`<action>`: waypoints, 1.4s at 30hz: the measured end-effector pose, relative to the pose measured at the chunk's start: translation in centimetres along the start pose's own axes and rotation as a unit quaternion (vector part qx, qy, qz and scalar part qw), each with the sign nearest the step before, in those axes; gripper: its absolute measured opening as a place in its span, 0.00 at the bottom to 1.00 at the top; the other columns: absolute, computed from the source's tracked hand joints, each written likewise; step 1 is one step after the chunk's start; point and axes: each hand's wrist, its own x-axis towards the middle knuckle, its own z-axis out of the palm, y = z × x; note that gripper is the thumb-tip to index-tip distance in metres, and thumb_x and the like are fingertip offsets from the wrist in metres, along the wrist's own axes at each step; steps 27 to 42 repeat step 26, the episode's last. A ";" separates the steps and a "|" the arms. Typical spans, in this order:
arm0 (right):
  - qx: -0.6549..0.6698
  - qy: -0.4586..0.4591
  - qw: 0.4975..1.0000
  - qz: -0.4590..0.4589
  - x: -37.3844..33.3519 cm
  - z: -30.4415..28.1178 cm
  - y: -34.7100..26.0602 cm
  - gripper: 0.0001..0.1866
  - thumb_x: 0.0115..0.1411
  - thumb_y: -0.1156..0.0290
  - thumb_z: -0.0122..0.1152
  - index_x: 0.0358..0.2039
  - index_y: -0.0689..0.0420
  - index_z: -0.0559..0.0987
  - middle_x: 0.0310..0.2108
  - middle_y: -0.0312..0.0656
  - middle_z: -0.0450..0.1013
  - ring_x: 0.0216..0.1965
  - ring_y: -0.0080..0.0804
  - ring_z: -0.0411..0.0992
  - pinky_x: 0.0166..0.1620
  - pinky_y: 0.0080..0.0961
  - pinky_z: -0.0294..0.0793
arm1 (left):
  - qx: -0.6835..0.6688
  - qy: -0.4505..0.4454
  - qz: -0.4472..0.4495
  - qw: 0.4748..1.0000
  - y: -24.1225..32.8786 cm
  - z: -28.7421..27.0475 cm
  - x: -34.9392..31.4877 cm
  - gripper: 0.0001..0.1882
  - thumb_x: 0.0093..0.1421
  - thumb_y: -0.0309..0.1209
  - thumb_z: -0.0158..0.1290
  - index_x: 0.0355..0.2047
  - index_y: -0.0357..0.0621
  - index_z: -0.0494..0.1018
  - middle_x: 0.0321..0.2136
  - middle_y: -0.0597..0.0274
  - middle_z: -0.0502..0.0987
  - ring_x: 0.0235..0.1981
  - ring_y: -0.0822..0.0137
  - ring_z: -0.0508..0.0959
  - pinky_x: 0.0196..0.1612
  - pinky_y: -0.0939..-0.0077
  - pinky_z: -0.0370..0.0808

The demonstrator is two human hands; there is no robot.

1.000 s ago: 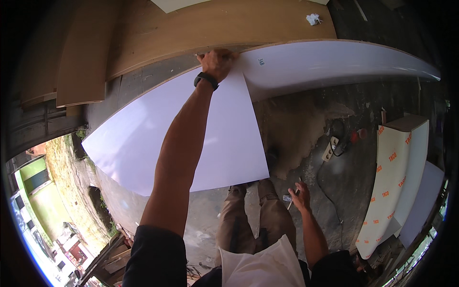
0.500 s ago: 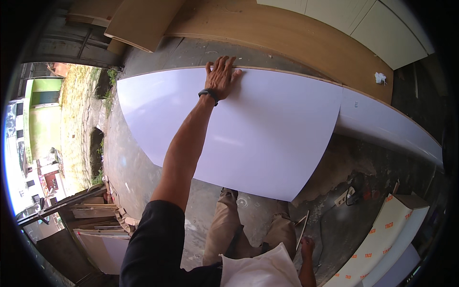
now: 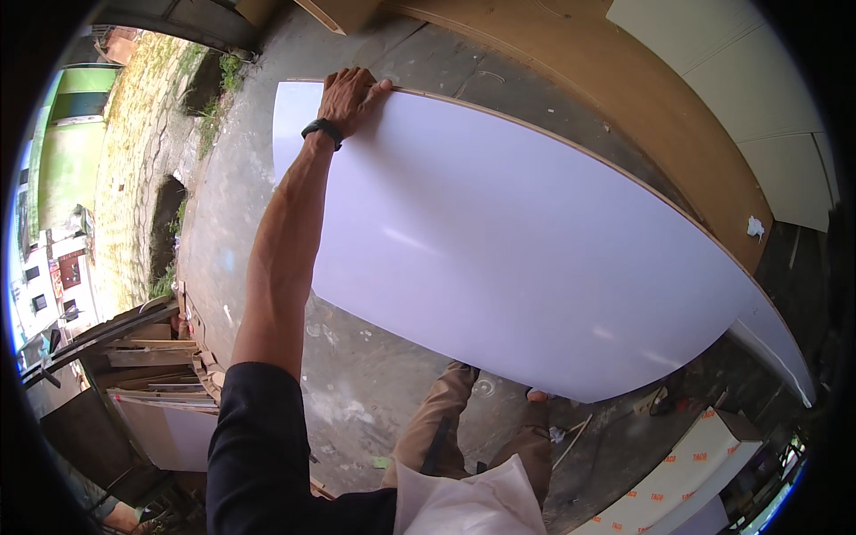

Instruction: The person picks up a large white board from a pile of wood scraps, flips it over, and carries it across the workshop floor. They then place the board onto a curved wooden structure and press it down along the edges to fit it into place.

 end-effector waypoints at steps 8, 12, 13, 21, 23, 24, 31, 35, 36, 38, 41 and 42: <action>-0.011 -0.003 1.000 -0.022 -0.6 -6.2 -8.8 0.18 0.64 0.58 0.59 0.32 0.62 0.83 0.28 0.54 0.78 0.32 0.40 0.80 0.39 0.41 0.79 | -0.013 -0.004 -0.038 0.999 -7.1 -0.7 0.6 0.32 0.72 0.59 0.36 0.30 0.43 0.71 0.30 0.55 0.73 0.39 0.55 0.72 0.52 0.58 0.61; 0.107 0.017 0.993 0.043 -1.3 -7.2 -13.6 0.18 0.64 0.59 0.58 0.33 0.63 0.84 0.29 0.54 0.79 0.33 0.38 0.81 0.39 0.40 0.80 | -0.035 -0.013 -0.057 0.998 -6.1 -0.9 1.5 0.33 0.72 0.60 0.34 0.28 0.45 0.70 0.29 0.56 0.73 0.40 0.55 0.72 0.51 0.58 0.60; 0.169 0.019 0.982 0.081 -1.0 -7.4 -15.1 0.18 0.64 0.59 0.58 0.34 0.63 0.84 0.30 0.53 0.80 0.33 0.37 0.81 0.38 0.40 0.80 | -0.046 -0.011 -0.061 0.997 -6.7 -0.8 1.3 0.33 0.72 0.60 0.33 0.28 0.45 0.70 0.29 0.56 0.73 0.41 0.55 0.71 0.51 0.58 0.59; 0.559 0.117 0.783 0.246 -3.8 -4.9 -19.4 0.15 0.65 0.64 0.59 0.44 0.62 0.81 0.34 0.44 0.81 0.32 0.35 0.82 0.35 0.30 0.81 | 0.104 -0.027 -0.109 0.988 -8.7 -2.9 -0.6 0.42 0.68 0.69 0.32 0.73 0.59 0.53 0.74 0.47 0.46 0.77 0.51 0.39 0.70 0.31 0.30; 0.601 0.173 0.741 0.244 -6.6 -2.6 -19.2 0.13 0.64 0.65 0.60 0.43 0.62 0.82 0.34 0.43 0.81 0.31 0.36 0.82 0.34 0.29 0.81 | 0.027 0.045 -0.164 0.985 -3.8 -1.8 -0.9 0.42 0.68 0.70 0.32 0.73 0.59 0.53 0.74 0.46 0.45 0.77 0.49 0.40 0.71 0.32 0.31; 0.591 0.202 0.746 0.232 -7.2 -0.7 -18.9 0.12 0.61 0.69 0.64 0.41 0.63 0.82 0.32 0.44 0.82 0.28 0.36 0.82 0.32 0.30 0.81 | 0.005 0.060 -0.164 0.985 -2.2 -3.1 -2.8 0.42 0.68 0.69 0.33 0.73 0.59 0.53 0.74 0.46 0.45 0.77 0.48 0.40 0.71 0.32 0.32; 0.511 0.297 0.775 0.225 -9.7 2.7 -19.8 0.11 0.58 0.71 0.66 0.40 0.64 0.82 0.31 0.46 0.82 0.27 0.35 0.82 0.31 0.30 0.82 | 0.003 0.072 -0.114 0.991 3.1 -5.4 -6.9 0.40 0.69 0.67 0.37 0.72 0.58 0.53 0.74 0.46 0.44 0.77 0.48 0.40 0.71 0.33 0.33; 0.511 0.297 0.775 0.225 -9.7 2.7 -19.8 0.11 0.58 0.71 0.66 0.40 0.64 0.82 0.31 0.46 0.82 0.27 0.35 0.82 0.31 0.30 0.82 | 0.003 0.072 -0.114 0.991 3.1 -5.4 -6.9 0.40 0.69 0.67 0.37 0.72 0.58 0.53 0.74 0.46 0.44 0.77 0.48 0.40 0.71 0.33 0.33; 0.511 0.297 0.775 0.225 -9.7 2.7 -19.8 0.11 0.58 0.71 0.66 0.40 0.64 0.82 0.31 0.46 0.82 0.27 0.35 0.82 0.31 0.30 0.82 | 0.003 0.072 -0.114 0.991 3.1 -5.4 -6.9 0.40 0.69 0.67 0.37 0.72 0.58 0.53 0.74 0.46 0.44 0.77 0.48 0.40 0.71 0.33 0.33; 0.511 0.297 0.775 0.225 -9.7 2.7 -19.8 0.11 0.58 0.71 0.66 0.40 0.64 0.82 0.31 0.46 0.82 0.27 0.35 0.82 0.31 0.30 0.82 | 0.003 0.072 -0.114 0.991 3.1 -5.4 -6.9 0.40 0.69 0.67 0.37 0.72 0.58 0.53 0.74 0.46 0.44 0.77 0.48 0.40 0.71 0.33 0.33; 0.511 0.297 0.775 0.225 -9.7 2.7 -19.8 0.11 0.58 0.71 0.66 0.40 0.64 0.82 0.31 0.46 0.82 0.27 0.35 0.82 0.31 0.30 0.82 | 0.003 0.072 -0.114 0.991 3.1 -5.4 -6.9 0.40 0.69 0.67 0.37 0.72 0.58 0.53 0.74 0.46 0.44 0.77 0.48 0.40 0.71 0.33 0.33; 0.511 0.297 0.775 0.225 -9.7 2.7 -19.8 0.11 0.58 0.71 0.66 0.40 0.64 0.82 0.31 0.46 0.82 0.27 0.35 0.82 0.31 0.30 0.82 | 0.003 0.072 -0.114 0.991 3.1 -5.4 -6.9 0.40 0.69 0.67 0.37 0.72 0.58 0.53 0.74 0.46 0.44 0.77 0.48 0.40 0.71 0.33 0.33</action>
